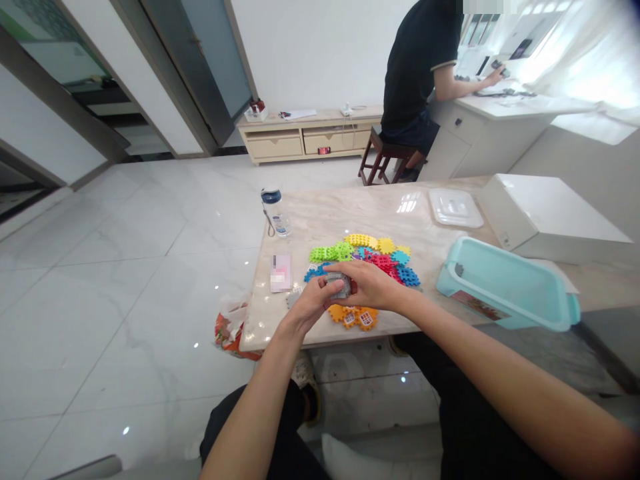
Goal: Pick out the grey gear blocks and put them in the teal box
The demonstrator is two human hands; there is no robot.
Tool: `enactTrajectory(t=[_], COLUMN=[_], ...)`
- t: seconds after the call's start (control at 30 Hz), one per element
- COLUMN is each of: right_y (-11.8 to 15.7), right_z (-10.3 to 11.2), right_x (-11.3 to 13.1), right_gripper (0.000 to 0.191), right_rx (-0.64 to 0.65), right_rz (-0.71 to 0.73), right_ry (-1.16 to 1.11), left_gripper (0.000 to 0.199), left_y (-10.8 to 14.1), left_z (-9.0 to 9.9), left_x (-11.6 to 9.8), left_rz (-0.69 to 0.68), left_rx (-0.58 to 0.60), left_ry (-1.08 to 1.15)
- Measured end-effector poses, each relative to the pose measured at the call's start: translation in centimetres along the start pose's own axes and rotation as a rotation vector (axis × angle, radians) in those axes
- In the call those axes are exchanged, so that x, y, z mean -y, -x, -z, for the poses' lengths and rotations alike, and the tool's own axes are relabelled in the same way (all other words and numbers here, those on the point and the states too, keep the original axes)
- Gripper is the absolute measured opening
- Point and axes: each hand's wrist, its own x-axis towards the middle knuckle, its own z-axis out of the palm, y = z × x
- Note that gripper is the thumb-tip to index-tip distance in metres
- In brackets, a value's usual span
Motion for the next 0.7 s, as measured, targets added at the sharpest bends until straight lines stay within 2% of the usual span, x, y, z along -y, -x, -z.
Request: enactTrajectory(t=[0.13,0.47,0.7], right_y=[0.1,-0.2,-0.3], right_z=[0.0,-0.5,-0.3], right_x=[-0.1,-0.8,-0.2], right_gripper=[0.072,0.063,0.062], right_rx=[-0.028,-0.035,-0.044], right_rz=[0.005,-0.021,-0.005], right_ry=[-0.002,-0.033,-0.103], left_gripper=[0.054,0.056,0.060], left_y=[-0.1,0.1,0.2], left_z=[0.1,0.2,0.5], left_x=[-0.1,0.1,0.0], left_rz=[-0.025,0.002,0.004], left_rx=[-0.038,-0.045,0.002], left_ry=[0.026,0.057,0.037])
